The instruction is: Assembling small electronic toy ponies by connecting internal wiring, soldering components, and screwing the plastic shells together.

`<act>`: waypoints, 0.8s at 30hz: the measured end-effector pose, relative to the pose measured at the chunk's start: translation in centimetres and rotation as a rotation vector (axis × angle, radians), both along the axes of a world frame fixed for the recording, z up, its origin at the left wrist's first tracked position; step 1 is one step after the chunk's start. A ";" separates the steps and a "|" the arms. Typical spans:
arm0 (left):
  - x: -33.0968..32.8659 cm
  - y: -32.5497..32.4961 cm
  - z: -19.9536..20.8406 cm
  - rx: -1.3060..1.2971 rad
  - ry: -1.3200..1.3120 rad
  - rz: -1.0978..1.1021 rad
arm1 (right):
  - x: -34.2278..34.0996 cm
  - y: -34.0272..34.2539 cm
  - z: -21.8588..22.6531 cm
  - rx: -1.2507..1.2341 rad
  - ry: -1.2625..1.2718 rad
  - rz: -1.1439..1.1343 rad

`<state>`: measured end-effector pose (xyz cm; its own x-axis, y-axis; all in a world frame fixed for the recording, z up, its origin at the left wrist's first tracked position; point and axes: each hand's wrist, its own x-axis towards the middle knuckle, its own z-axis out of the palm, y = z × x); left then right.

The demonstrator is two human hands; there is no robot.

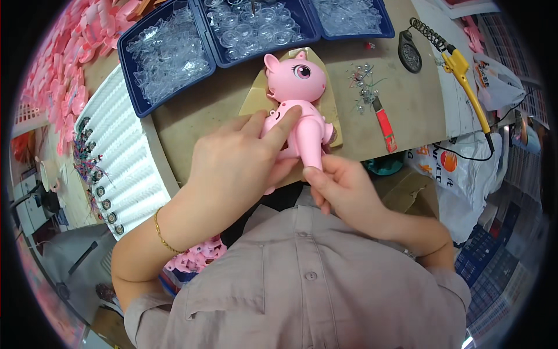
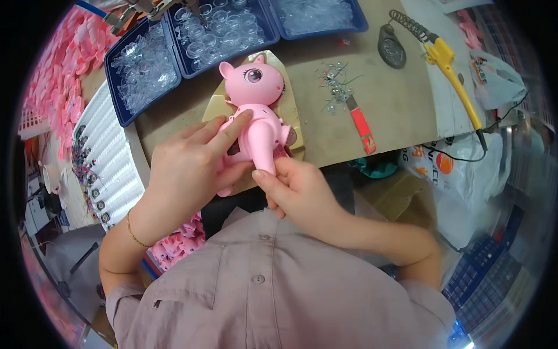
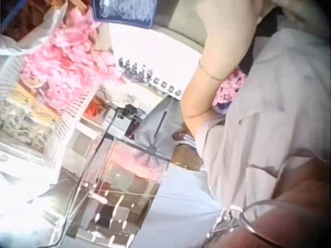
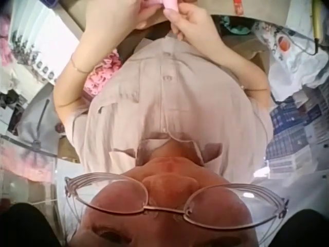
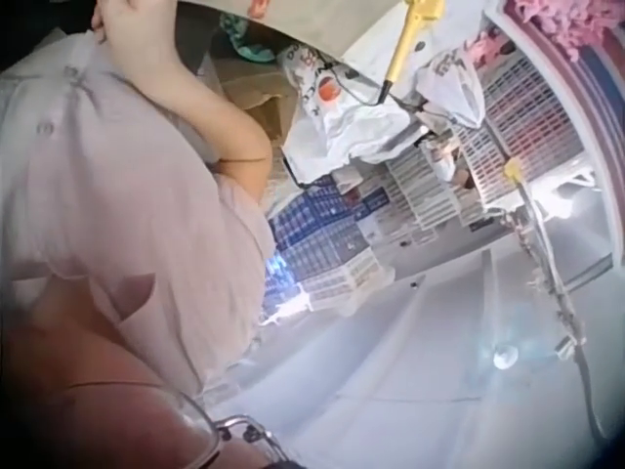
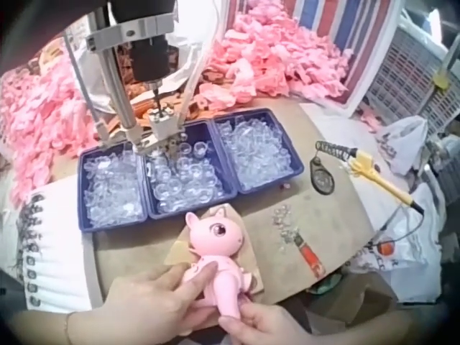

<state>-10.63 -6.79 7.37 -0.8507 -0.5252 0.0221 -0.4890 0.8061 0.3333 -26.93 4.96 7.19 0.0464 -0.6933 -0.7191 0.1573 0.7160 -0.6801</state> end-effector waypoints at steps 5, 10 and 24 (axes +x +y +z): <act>-0.1 0.4 0.0 -0.053 -0.019 0.039 | -3.2 -0.6 1.3 -0.061 0.220 0.317; -0.4 0.6 -0.3 -0.109 0.055 0.013 | -4.6 -10.4 0.3 -0.963 0.927 0.165; -0.3 -0.6 -0.9 -0.163 0.160 -0.019 | -3.5 -16.0 -3.0 -0.843 0.365 -0.075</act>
<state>-10.96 -7.40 6.43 -0.8390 -0.4878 0.2412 -0.4247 0.8641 0.2702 -30.41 -11.06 4.22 -0.1498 -0.9866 0.0643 -0.1438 -0.0426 -0.9887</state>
